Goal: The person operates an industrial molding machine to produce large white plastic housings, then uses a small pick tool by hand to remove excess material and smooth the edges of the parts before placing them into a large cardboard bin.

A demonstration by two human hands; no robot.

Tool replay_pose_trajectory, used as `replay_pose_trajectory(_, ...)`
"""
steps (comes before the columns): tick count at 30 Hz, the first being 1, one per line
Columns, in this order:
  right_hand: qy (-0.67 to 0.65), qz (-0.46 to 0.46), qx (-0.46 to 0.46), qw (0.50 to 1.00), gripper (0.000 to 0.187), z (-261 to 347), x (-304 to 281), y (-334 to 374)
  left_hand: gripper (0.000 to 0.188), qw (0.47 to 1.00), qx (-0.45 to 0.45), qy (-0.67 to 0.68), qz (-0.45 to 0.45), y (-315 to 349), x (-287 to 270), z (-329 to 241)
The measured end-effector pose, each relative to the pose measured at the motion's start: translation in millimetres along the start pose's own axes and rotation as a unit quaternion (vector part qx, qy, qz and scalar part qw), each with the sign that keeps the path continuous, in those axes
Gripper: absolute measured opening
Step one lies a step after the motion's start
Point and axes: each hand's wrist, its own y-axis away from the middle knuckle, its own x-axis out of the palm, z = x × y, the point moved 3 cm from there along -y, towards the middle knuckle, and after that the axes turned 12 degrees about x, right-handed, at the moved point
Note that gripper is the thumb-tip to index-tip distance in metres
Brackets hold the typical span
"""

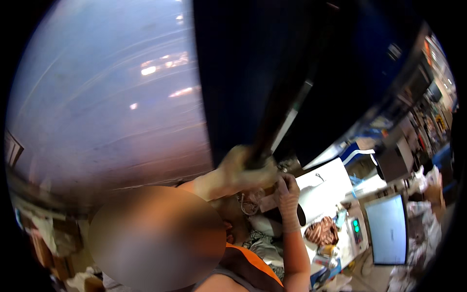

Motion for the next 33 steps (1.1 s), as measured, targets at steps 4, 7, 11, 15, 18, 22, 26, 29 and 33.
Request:
replay_pose_trajectory(4, 0.018, 0.209, -0.017, 0.978, 0.023, 62.7, 122.0, -81.5, 0.062, 0.986, 0.144, 0.084, 0.033, 101.8, -58.4, -8.1)
replay_pose_trajectory(7, 0.074, 0.250, -0.119, 0.958, 0.016, 132.6, 227.2, -98.6, 0.071, 0.984, 0.162, 0.057, -0.051, 164.1, -95.5, -23.5)
replay_pose_trajectory(11, -0.086, 0.414, -0.086, 0.902, 0.025, 191.3, 393.5, -137.7, 0.075, 0.905, 0.172, -0.145, -0.361, 237.1, -123.7, -61.2)
replay_pose_trajectory(15, -0.143, 0.446, -0.089, 0.879, 0.042, 249.0, 550.0, -220.8, 0.071, 0.748, 0.173, -0.271, -0.580, 305.6, -155.7, -99.3)
replay_pose_trajectory(18, -0.159, 0.399, -0.111, 0.896, 0.040, 296.5, 643.7, -318.7, 0.069, 0.644, 0.130, -0.297, -0.693, 349.0, -176.1, -98.1)
replay_pose_trajectory(22, 0.018, 0.264, -0.154, 0.952, 0.037, 354.3, 717.2, -473.4, 0.065, 0.556, 0.058, -0.281, -0.780, 375.1, -189.4, -91.8)
replay_pose_trajectory(26, -0.161, 0.396, 0.047, 0.903, 0.040, 352.0, 776.5, -515.6, 0.062, 0.477, -0.009, -0.256, -0.841, 388.1, -176.4, -84.8)
replay_pose_trajectory(29, -0.206, 0.405, 0.067, 0.888, 0.034, 393.6, 767.0, -597.0, 0.060, 0.504, -0.005, -0.222, -0.834, 389.5, -197.6, -54.1)
replay_pose_trajectory(33, -0.375, 0.316, 0.080, 0.868, 0.045, 353.6, 732.0, -517.8, 0.056, 0.488, -0.022, -0.240, -0.839, 379.2, -171.9, -61.8)
